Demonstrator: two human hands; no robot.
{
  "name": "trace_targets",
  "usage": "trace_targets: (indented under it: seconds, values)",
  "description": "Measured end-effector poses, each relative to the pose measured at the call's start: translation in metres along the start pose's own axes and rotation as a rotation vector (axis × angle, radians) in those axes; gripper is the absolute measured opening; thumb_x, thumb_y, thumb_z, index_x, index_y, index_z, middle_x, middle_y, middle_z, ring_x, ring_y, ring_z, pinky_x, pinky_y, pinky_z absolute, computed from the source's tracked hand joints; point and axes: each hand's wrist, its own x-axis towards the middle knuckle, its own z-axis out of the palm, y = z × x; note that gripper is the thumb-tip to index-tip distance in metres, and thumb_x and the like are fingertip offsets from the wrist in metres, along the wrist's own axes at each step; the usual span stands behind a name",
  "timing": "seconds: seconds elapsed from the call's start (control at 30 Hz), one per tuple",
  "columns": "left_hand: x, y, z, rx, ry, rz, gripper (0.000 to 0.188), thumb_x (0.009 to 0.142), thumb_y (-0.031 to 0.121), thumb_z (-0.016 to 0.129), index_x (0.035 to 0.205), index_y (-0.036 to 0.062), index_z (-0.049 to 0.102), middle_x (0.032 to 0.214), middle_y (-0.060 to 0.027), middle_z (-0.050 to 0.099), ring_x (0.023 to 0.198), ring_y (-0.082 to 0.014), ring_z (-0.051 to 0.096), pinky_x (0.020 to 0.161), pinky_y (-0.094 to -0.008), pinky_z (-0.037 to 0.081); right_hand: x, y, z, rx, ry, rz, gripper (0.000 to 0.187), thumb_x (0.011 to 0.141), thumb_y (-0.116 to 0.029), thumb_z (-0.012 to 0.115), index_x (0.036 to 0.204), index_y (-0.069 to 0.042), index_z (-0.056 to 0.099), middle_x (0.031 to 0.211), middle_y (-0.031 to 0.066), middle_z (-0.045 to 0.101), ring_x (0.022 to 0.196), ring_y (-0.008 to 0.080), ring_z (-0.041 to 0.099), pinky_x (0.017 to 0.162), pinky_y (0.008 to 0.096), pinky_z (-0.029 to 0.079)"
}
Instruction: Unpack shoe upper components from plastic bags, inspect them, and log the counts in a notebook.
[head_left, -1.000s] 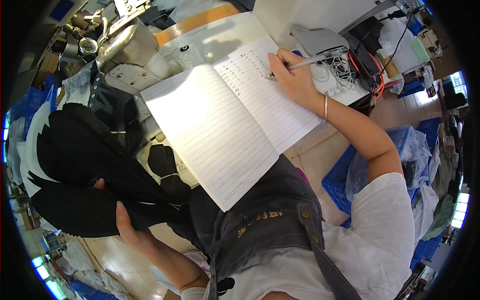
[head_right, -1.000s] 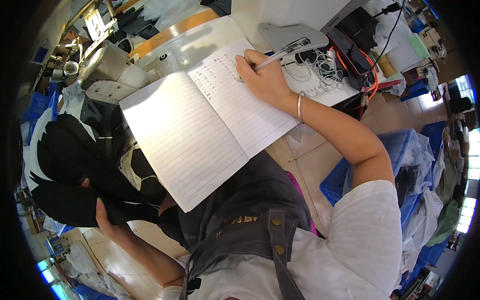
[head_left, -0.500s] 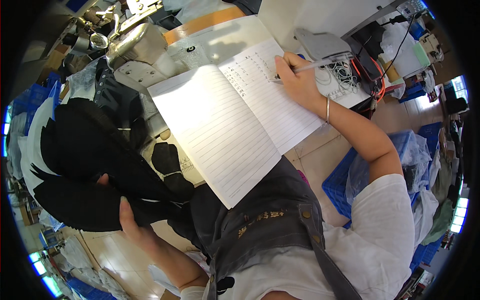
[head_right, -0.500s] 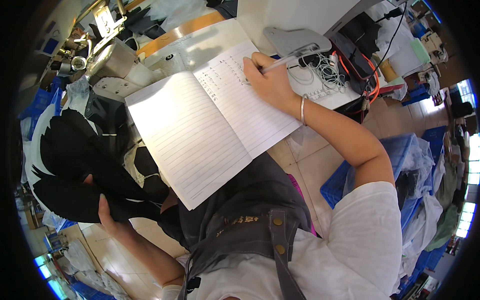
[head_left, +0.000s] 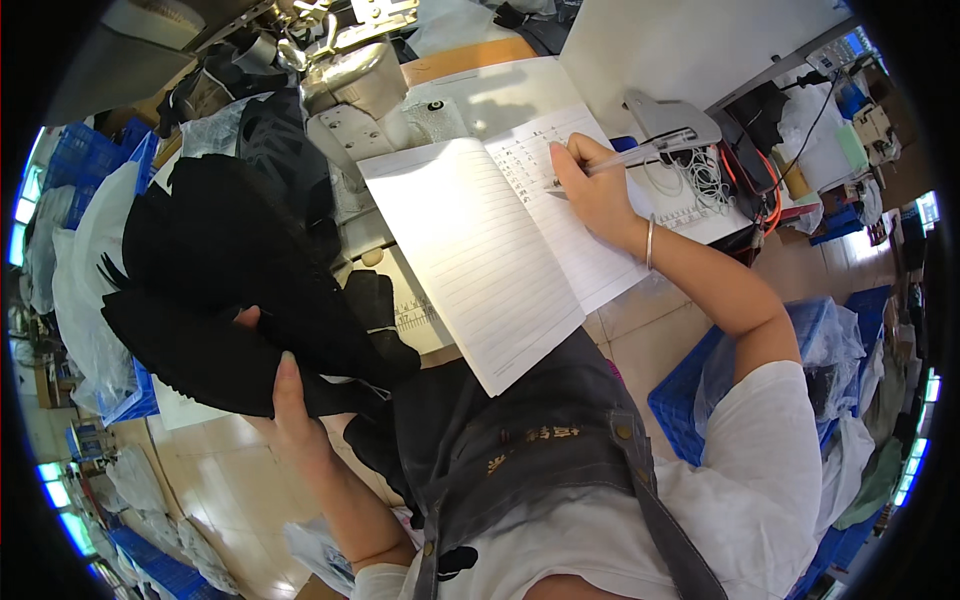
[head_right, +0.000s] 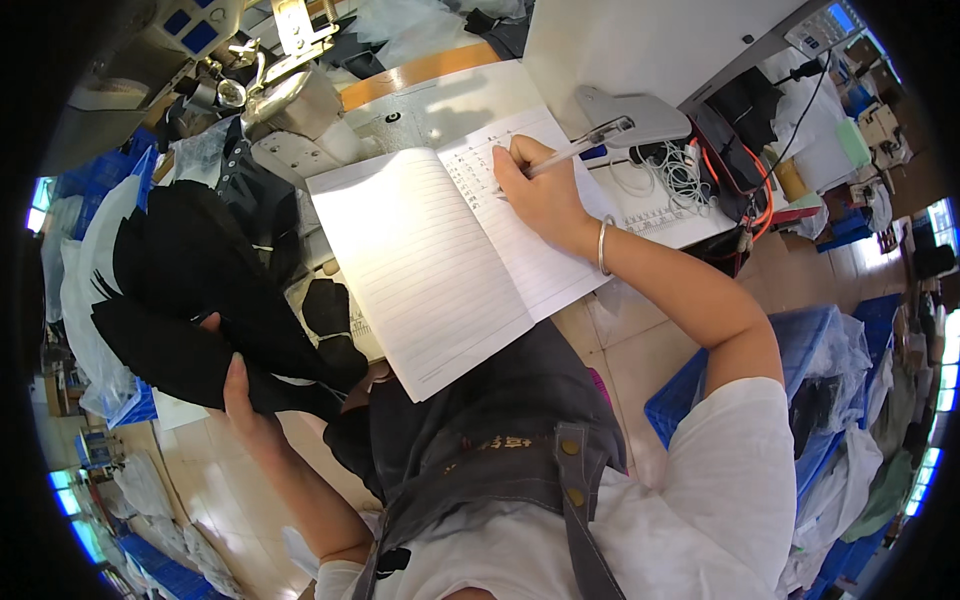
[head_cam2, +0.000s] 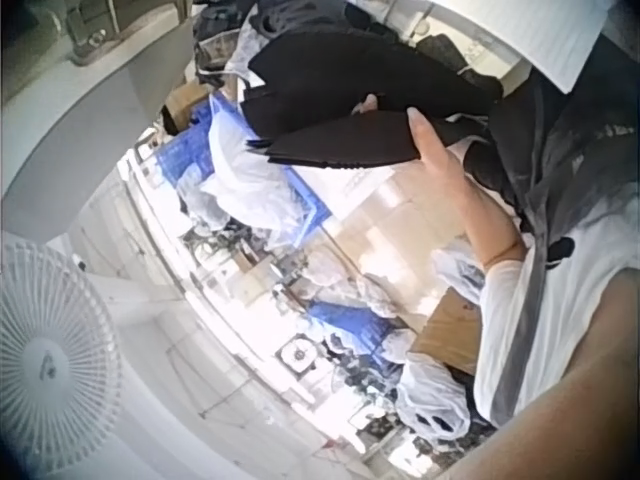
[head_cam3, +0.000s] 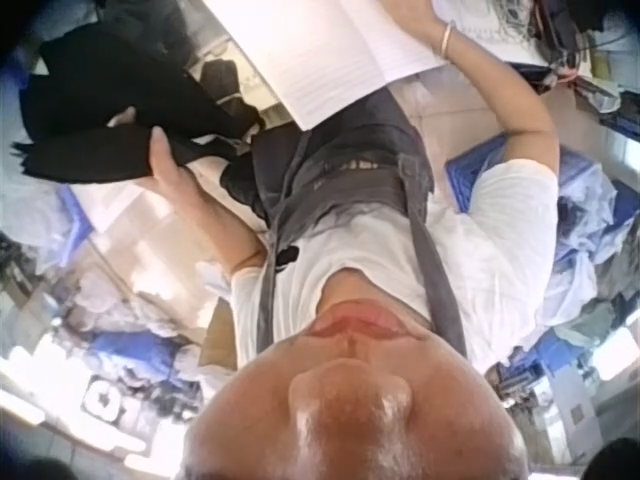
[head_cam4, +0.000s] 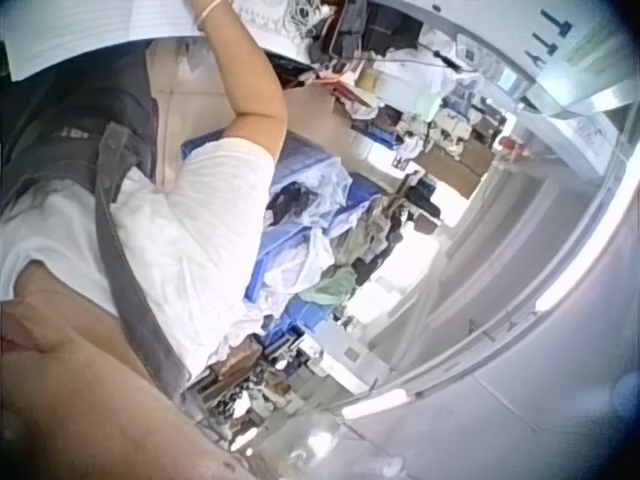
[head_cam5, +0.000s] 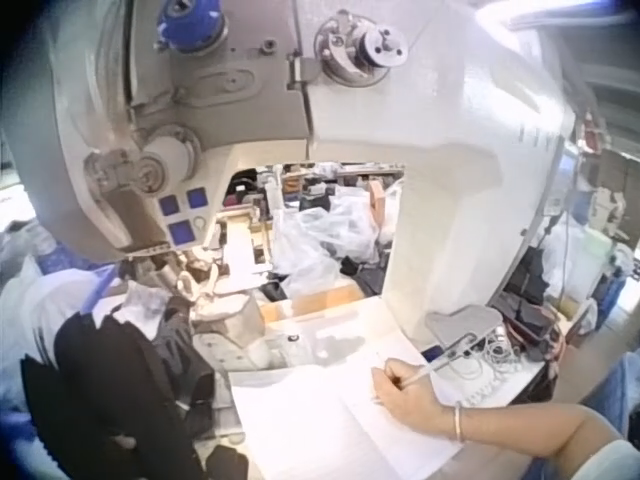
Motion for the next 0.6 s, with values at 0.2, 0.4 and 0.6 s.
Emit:
trace_targets:
  seconds: [0.2,0.4,0.6]
  values:
    - [-0.0005,-0.0037,-0.0037,-0.029,0.016,0.006,0.050,0.074,0.012,0.054,0.120,-0.0062,0.045,0.121,-0.0129,0.049,0.113,-0.0201,0.043,0.099,-0.0320,0.029,0.0000,-0.0032,0.0041,0.002,-0.055,0.009,0.034,0.085,-0.009,0.055,0.058,-0.003,0.035,0.050,-0.0015,0.033,0.050,0.0059,0.027,0.043,0.0267,0.024]
    - [-0.0023,0.0000,-0.0002,-0.001,0.014,0.008,0.053,0.074,0.013,0.053,0.122,-0.0065,0.042,0.121,-0.0137,0.049,0.114,-0.0216,0.043,0.100,-0.0327,0.027,0.0011,-0.0008,0.0041,-0.061,-0.070,-0.005,0.033,0.084,-0.008,0.055,0.059,-0.003,0.034,0.050,-0.0007,0.032,0.049,0.0067,0.026,0.043,0.0277,0.024]
    - [-0.0035,0.0020,-0.0033,0.006,0.015,-0.008,0.053,0.074,0.012,0.053,0.123,-0.0060,0.041,0.122,-0.0145,0.048,0.116,-0.0229,0.042,0.101,-0.0335,0.026,0.0014,-0.0001,0.0043,-0.104,-0.069,-0.023,0.033,0.083,-0.007,0.055,0.058,-0.003,0.033,0.049,0.0000,0.032,0.048,0.0068,0.026,0.042,0.0282,0.023]
